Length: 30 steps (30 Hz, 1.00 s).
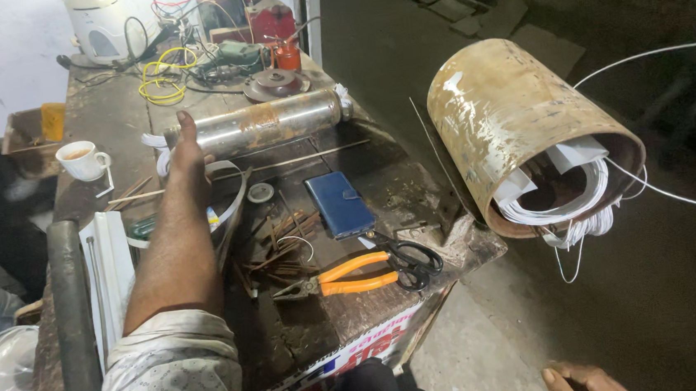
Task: The person winds white insulated wire around a cylindrical core, inserting white paper spacers between layers. They repeatedly pull wire from a nearby spool, arrange it into loops, and tuck it into the cylinder while adjusting the spacers to maintain alignment.
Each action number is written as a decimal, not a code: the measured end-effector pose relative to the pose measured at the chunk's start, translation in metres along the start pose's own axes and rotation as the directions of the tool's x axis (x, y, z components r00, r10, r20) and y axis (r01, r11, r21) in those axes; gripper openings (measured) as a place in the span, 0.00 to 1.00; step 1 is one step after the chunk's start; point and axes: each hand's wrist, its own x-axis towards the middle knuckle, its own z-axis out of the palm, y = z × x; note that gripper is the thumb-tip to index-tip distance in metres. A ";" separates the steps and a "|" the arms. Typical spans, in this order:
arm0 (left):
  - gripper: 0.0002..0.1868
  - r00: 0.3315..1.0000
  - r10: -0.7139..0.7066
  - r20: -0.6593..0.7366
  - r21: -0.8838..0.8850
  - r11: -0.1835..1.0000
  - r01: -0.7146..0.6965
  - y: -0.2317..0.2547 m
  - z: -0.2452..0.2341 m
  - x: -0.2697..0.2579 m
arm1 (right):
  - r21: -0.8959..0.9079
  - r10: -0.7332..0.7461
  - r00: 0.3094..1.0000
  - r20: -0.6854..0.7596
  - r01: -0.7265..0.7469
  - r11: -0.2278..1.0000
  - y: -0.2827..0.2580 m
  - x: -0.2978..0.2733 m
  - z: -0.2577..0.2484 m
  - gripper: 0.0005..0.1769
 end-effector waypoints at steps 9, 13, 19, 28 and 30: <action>0.40 0.969 0.206 0.136 0.081 0.972 -0.218 0.054 0.054 -0.075 | -0.144 0.164 0.984 0.065 -0.153 0.978 -0.118 0.026 -0.048 0.07; 0.23 0.351 0.805 0.479 -0.105 0.450 -0.887 0.072 0.104 -0.194 | 0.032 -0.036 0.986 -0.164 0.042 0.999 -0.178 0.058 -0.086 0.05; 0.36 0.040 0.687 0.726 -0.002 0.060 -0.998 0.090 0.164 -0.354 | 0.258 -0.115 0.948 -0.296 0.195 0.946 -0.217 0.117 -0.094 0.04; 0.39 0.101 0.671 0.734 0.160 -0.027 -0.987 0.074 0.187 -0.375 | 0.336 -0.187 0.941 -0.282 0.280 0.899 -0.247 0.122 -0.076 0.12; 0.39 0.113 0.652 0.750 0.167 -0.021 -0.986 0.080 0.187 -0.378 | 0.335 -0.150 0.957 -0.249 0.230 0.914 -0.249 0.120 -0.072 0.19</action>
